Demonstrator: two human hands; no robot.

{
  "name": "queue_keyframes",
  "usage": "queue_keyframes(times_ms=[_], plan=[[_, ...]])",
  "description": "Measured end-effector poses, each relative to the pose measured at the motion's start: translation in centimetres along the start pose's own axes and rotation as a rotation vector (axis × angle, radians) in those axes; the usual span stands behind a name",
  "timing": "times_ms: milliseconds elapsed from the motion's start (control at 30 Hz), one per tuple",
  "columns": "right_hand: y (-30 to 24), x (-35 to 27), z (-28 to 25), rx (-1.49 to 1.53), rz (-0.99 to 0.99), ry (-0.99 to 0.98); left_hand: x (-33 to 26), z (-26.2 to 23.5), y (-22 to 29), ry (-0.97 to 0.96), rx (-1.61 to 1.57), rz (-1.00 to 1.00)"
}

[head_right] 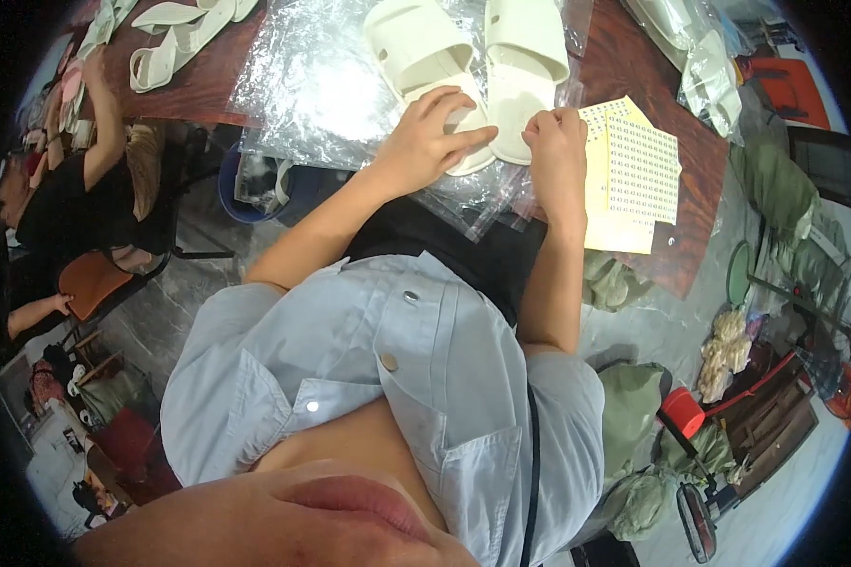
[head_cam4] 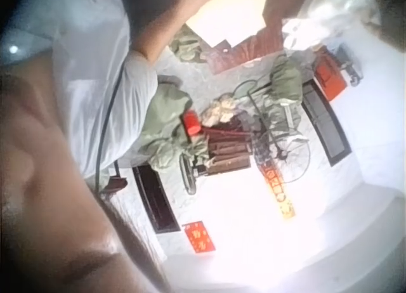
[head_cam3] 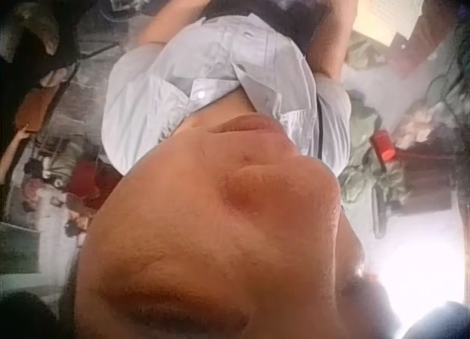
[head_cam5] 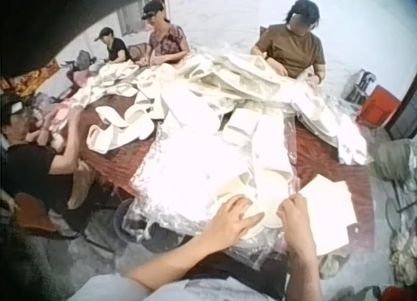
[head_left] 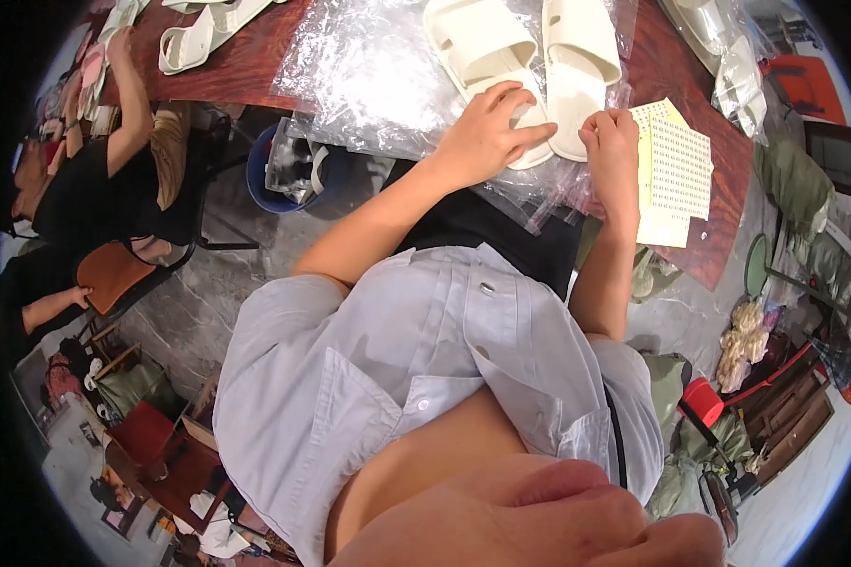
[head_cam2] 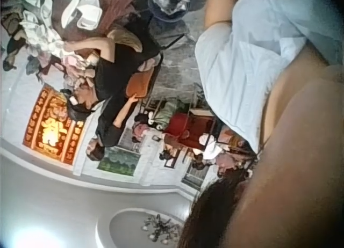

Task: The recorder is inspecting, organizing, and preparing white and pink sandals or slippers on a workshop table.

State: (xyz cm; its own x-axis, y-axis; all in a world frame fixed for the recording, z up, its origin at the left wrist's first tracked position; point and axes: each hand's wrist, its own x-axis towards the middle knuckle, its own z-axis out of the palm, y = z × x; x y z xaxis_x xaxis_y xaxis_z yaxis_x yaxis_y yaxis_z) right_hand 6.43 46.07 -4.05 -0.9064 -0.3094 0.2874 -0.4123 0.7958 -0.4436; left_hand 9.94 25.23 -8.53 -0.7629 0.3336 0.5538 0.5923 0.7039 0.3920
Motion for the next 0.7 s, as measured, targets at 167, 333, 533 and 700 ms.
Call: queue_keyframes(times_ms=[167, 333, 533, 700], plan=[[0.6, 0.4, 0.3, 0.233, 0.227, -0.013, -0.1, -0.2, 0.0, 0.012, -0.010, 0.002], [1.9, 0.1, 1.1, 0.323, 0.249, 0.019, -0.1, -0.3, 0.0, 0.009, 0.001, 0.009], [2.8, 0.1, 1.7, 0.376, 0.313, 0.029, 0.0, -0.2, 0.0, 0.003, -0.017, 0.001], [3.6, 0.7, 1.3, 0.436, 0.386, 0.042, 0.2, -0.1, 0.0, -0.002, -0.023, -0.002]])
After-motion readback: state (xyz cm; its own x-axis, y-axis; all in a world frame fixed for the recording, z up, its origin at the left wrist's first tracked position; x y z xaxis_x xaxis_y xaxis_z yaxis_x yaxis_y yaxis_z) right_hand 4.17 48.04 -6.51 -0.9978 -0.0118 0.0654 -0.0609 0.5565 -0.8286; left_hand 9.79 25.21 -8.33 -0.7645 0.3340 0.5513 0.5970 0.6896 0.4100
